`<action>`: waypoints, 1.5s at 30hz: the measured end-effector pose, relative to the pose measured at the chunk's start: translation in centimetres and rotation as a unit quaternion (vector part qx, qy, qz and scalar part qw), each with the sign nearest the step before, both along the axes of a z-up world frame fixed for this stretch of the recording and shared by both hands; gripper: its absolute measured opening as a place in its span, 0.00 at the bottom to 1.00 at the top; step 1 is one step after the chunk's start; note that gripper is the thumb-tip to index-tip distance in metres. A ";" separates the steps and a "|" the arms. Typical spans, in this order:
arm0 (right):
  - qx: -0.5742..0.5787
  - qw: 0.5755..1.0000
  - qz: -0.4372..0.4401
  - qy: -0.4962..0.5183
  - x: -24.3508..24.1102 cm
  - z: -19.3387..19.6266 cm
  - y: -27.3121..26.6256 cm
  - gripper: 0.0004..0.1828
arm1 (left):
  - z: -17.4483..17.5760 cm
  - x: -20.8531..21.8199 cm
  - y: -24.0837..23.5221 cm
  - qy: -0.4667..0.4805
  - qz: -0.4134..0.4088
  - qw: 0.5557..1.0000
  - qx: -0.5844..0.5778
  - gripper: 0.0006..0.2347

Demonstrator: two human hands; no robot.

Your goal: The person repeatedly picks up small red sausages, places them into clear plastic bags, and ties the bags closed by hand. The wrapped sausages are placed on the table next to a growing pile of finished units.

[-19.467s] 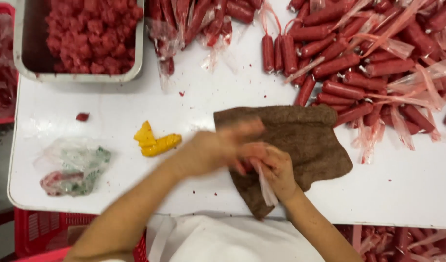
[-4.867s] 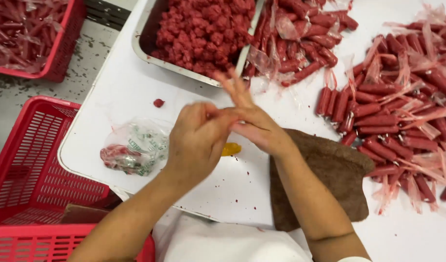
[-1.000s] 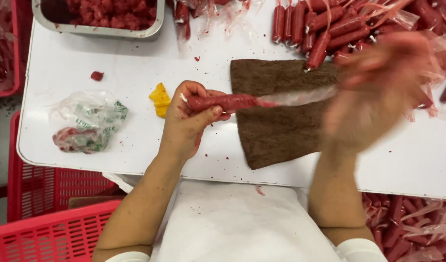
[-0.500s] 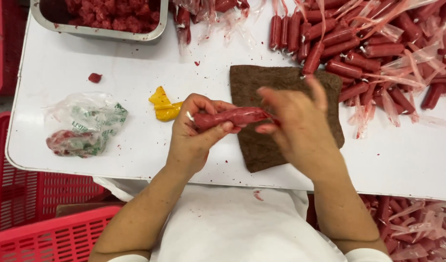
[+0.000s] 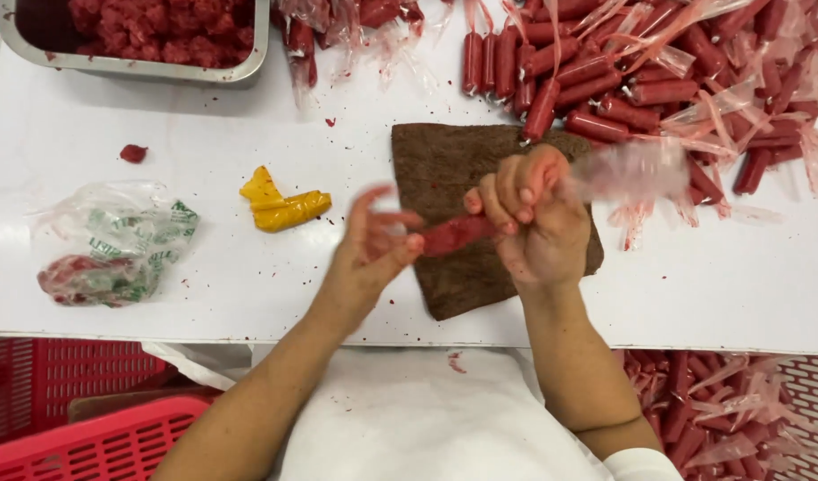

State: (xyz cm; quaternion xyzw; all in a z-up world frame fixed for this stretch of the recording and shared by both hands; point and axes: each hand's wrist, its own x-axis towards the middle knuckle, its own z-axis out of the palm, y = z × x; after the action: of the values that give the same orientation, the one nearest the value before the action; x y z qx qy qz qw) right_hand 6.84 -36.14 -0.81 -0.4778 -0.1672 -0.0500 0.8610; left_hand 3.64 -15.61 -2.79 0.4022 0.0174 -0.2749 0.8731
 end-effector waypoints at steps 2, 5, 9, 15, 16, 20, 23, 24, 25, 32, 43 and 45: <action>0.012 0.995 0.075 0.060 0.5 0.9 0.7 0.17 | 0.8 0.6 2.0 -0.267 0.087 0.903 0.326 0.36; 0.072 0.988 0.082 0.112 0.6 0.9 3.1 0.14 | 1.3 1.0 1.0 -0.307 0.067 0.913 0.261 0.29; 0.065 0.992 0.010 0.110 0.2 0.3 4.8 0.14 | 0.7 0.8 -2.6 -0.285 0.060 0.926 0.241 0.31; 0.021 0.987 0.062 0.147 -0.2 0.1 2.6 0.16 | -0.6 2.9 -1.8 -0.389 0.078 0.870 0.295 0.39; 0.028 0.980 0.086 0.180 -0.5 0.0 2.6 0.19 | -0.3 3.4 -1.7 -0.411 0.090 0.864 0.277 0.36; 0.021 0.975 0.098 0.200 -0.3 -3.3 2.1 0.24 | 0.8 5.3 -2.8 -0.468 0.125 0.836 0.257 0.22; -0.004 0.980 0.072 0.187 0.0 -6.1 1.2 0.27 | -0.1 6.9 -4.0 -0.504 0.118 0.809 0.278 0.11; -0.003 0.979 0.072 0.190 0.1 -5.5 1.2 0.27 | 0.1 6.9 -4.2 -0.501 0.117 0.810 0.280 0.11; -0.029 0.984 0.049 0.170 0.2 -4.9 1.3 0.24 | 0.3 7.0 -4.3 -0.477 0.098 0.838 0.245 0.09; -0.195 0.979 -0.061 0.015 -0.3 -6.1 -0.9 0.16 | 2.1 7.5 -6.8 -0.249 0.030 0.968 -0.025 0.06; -0.361 0.932 -0.025 0.007 -4.5 -7.4 -3.5 0.14 | 6.7 6.4 -5.2 -0.452 -0.078 0.871 0.174 0.06; -0.334 0.941 -0.001 0.053 -4.5 -6.7 -3.9 0.11 | 6.7 6.5 -5.3 -0.472 -0.073 0.863 0.167 0.05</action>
State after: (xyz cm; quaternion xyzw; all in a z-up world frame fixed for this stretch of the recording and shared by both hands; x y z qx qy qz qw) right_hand 2.33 -40.03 -7.49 -0.7397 -0.1280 0.0335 0.6598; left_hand 10.15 -20.90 3.87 0.6241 -0.3803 -0.1080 0.6739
